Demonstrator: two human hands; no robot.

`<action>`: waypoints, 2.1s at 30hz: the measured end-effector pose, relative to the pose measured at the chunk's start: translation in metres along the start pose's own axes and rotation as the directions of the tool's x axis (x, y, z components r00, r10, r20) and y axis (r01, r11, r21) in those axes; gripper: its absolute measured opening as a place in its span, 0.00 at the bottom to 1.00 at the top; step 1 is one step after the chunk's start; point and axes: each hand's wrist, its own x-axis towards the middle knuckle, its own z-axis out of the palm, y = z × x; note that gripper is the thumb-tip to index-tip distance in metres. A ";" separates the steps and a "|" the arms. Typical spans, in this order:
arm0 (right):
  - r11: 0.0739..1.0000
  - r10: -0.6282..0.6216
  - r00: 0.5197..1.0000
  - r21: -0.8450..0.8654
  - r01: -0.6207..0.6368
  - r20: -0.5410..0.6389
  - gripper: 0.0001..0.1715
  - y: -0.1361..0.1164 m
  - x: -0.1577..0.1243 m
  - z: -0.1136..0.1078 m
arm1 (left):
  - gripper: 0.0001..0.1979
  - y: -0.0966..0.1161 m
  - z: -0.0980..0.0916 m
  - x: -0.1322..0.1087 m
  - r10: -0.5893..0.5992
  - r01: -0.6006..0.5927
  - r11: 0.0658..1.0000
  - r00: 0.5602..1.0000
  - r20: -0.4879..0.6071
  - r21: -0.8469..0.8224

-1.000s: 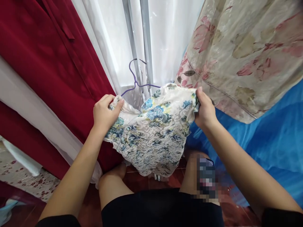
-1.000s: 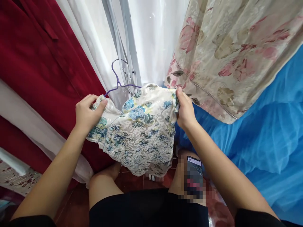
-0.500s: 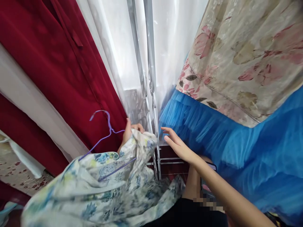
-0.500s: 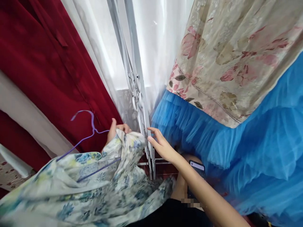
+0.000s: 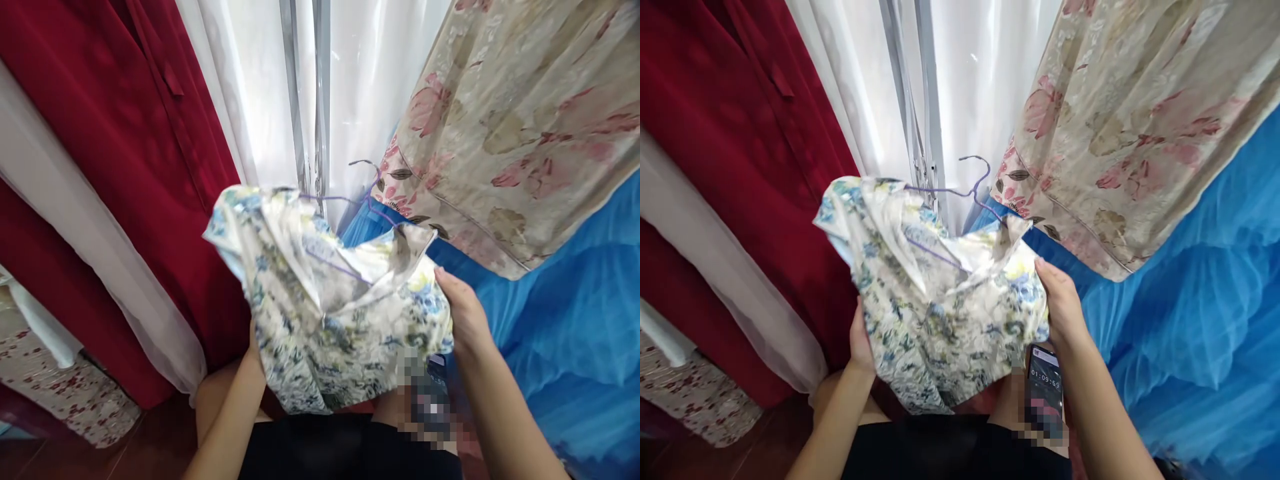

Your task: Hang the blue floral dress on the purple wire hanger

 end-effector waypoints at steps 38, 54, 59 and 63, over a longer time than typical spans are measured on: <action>0.866 0.064 0.912 -0.477 0.151 0.405 0.27 0.111 -0.061 0.067 | 0.24 0.046 0.061 -0.142 -0.565 0.560 0.428 0.779 0.274 -0.709; 0.971 0.103 0.900 -0.240 0.002 0.423 0.23 0.107 -0.075 0.068 | 0.29 0.030 0.023 -0.110 -0.591 0.395 0.763 0.746 -0.306 -0.511; 0.978 0.208 0.867 -0.089 -0.188 0.452 0.22 0.101 -0.076 0.079 | 0.11 0.051 0.031 -0.072 -0.379 0.393 0.727 0.913 0.147 -0.563; 0.940 0.318 0.805 -0.053 -0.338 0.501 0.21 0.084 -0.059 0.077 | 0.06 0.058 0.045 -0.057 -0.312 0.317 0.745 0.943 0.113 -0.587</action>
